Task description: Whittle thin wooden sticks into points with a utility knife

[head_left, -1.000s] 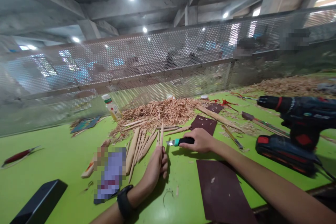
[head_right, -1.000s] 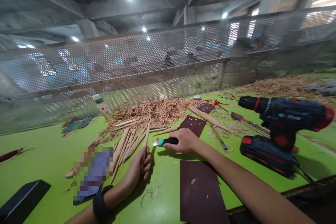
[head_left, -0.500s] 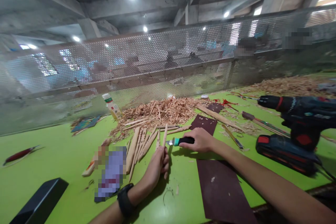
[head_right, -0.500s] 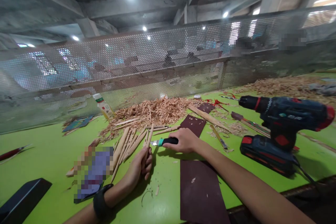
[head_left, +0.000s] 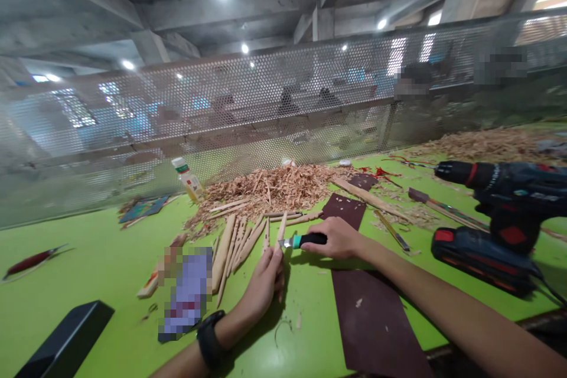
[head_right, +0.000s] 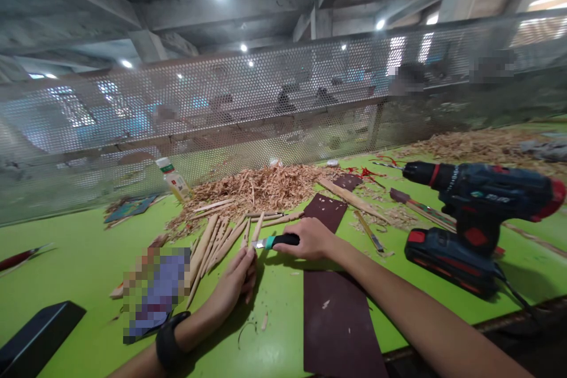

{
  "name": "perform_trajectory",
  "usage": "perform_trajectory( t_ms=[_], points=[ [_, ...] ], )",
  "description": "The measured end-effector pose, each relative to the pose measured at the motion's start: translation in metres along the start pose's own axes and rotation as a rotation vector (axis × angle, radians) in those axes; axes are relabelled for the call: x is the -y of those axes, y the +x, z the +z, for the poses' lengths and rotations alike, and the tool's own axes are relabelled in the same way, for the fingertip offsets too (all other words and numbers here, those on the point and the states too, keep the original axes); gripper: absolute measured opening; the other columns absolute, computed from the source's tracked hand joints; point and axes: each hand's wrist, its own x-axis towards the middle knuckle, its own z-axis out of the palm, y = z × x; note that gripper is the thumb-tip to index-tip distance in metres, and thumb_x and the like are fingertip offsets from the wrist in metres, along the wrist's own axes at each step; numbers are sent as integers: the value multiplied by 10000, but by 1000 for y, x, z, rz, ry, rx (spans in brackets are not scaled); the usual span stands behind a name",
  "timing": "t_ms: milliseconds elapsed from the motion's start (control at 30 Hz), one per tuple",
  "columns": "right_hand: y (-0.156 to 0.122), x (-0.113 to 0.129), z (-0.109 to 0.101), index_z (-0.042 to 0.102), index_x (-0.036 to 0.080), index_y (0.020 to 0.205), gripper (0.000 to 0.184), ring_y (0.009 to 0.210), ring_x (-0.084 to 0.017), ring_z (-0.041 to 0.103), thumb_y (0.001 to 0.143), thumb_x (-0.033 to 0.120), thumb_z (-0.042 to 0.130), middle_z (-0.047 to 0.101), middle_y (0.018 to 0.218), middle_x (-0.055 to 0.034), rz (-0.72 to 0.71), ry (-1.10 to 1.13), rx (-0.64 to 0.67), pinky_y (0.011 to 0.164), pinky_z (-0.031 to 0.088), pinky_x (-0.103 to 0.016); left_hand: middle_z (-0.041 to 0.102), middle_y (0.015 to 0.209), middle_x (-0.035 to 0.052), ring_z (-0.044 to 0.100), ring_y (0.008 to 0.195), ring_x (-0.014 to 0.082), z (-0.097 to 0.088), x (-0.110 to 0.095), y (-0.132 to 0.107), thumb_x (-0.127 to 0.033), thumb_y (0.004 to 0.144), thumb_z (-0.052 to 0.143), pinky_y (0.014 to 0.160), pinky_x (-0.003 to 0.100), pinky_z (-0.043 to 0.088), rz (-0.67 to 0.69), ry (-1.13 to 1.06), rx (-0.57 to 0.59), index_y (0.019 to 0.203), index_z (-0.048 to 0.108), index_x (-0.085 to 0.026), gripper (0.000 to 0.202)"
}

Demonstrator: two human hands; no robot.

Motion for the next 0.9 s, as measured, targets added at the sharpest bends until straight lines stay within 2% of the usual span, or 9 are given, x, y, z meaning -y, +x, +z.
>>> perform_trajectory(
  t_ms=[300, 600, 767, 900],
  points=[
    [1, 2, 1, 747, 216, 842, 506, 666, -181, 631, 964, 664, 548, 758, 769, -51, -11, -39, 15, 593, 265, -274, 356, 642, -98, 293, 435, 58, -1, 1, 0, -733, 839, 658, 352, 185, 319, -1, -15, 26, 823, 398, -243, 555],
    [1, 5, 2, 749, 217, 865, 516, 685, -187, 640, 967, 677, 541, 760, 788, -50, -5, 10, 24, 604, 287, -273, 344, 664, -96, 282, 481, 64, -5, 5, -2, -701, 873, 643, 384, 174, 235, -55, -30, 71, 893, 413, -243, 513],
    [0, 6, 5, 755, 224, 888, 498, 703, -195, 656, 962, 674, 554, 777, 828, -58, -1, 15, 41, 610, 304, -274, 323, 658, -102, 262, 478, 72, -4, 2, -3, -732, 866, 627, 385, 183, 253, -57, 14, 86, 946, 440, -248, 525],
    [1, 3, 4, 774, 229, 908, 513, 719, -208, 677, 966, 680, 537, 783, 827, -59, 10, -16, 13, 612, 313, -278, 325, 665, -97, 267, 487, 73, -4, 2, -3, -726, 882, 608, 392, 185, 254, -59, 29, 92, 895, 422, -245, 516]
  ],
)
